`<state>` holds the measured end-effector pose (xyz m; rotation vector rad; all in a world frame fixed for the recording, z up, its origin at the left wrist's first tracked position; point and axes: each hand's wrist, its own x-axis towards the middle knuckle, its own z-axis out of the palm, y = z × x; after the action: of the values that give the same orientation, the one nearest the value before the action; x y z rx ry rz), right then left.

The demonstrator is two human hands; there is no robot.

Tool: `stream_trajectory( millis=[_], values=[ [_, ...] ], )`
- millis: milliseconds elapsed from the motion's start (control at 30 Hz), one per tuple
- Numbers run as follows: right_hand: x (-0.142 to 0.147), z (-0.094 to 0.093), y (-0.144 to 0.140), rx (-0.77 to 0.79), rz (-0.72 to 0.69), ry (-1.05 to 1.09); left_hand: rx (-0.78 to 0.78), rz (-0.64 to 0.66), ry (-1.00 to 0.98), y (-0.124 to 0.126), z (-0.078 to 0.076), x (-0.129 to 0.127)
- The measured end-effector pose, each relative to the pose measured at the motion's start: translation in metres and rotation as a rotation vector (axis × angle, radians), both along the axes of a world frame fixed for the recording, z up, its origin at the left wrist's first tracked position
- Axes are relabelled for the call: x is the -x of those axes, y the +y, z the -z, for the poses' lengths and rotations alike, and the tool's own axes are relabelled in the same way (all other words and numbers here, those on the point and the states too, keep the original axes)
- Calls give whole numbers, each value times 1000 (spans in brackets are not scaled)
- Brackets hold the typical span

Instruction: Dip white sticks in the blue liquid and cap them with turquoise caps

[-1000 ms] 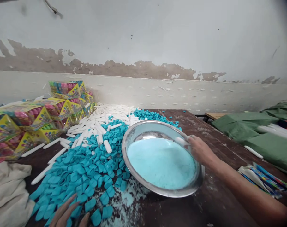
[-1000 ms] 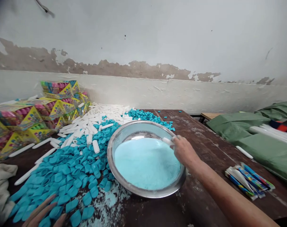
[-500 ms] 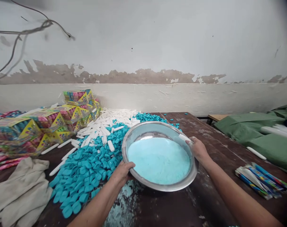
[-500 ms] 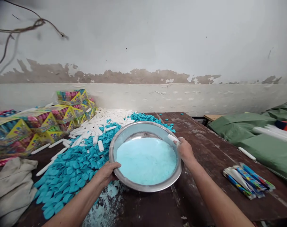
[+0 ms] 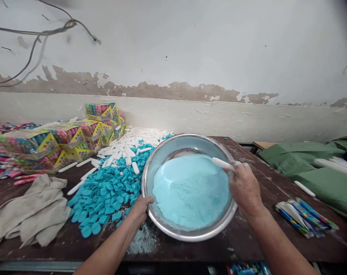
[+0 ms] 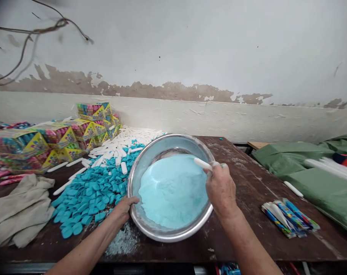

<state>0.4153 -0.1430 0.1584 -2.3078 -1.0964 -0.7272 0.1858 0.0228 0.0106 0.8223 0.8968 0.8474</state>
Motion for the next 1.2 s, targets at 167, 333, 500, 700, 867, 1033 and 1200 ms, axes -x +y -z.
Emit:
stream_trajectory(
  millis=[167, 333, 500, 700, 867, 1033, 1200],
  values=[
    [4, -15, 7, 50, -19, 57, 17, 0, 1, -1, -1, 0],
    [-1, -13, 8, 36, -31, 96, 9, -2, 1, -4, -1, 2],
    [-18, 0, 10, -26, -69, 104, -13, -15, 10, -8, -6, 0],
    [-59, 25, 23, 16, -82, 265, -45, -6, 49, -14, -18, -6],
    [-87, 47, 33, 81, -57, 309, -63, 58, 101, -14, -34, -14],
    [-93, 66, 31, 179, -30, 277, -82, 150, 125, -9, -54, -21],
    [-66, 59, 34, 280, -100, 79, -58, 217, 156, -7, -61, -14]
  ],
)
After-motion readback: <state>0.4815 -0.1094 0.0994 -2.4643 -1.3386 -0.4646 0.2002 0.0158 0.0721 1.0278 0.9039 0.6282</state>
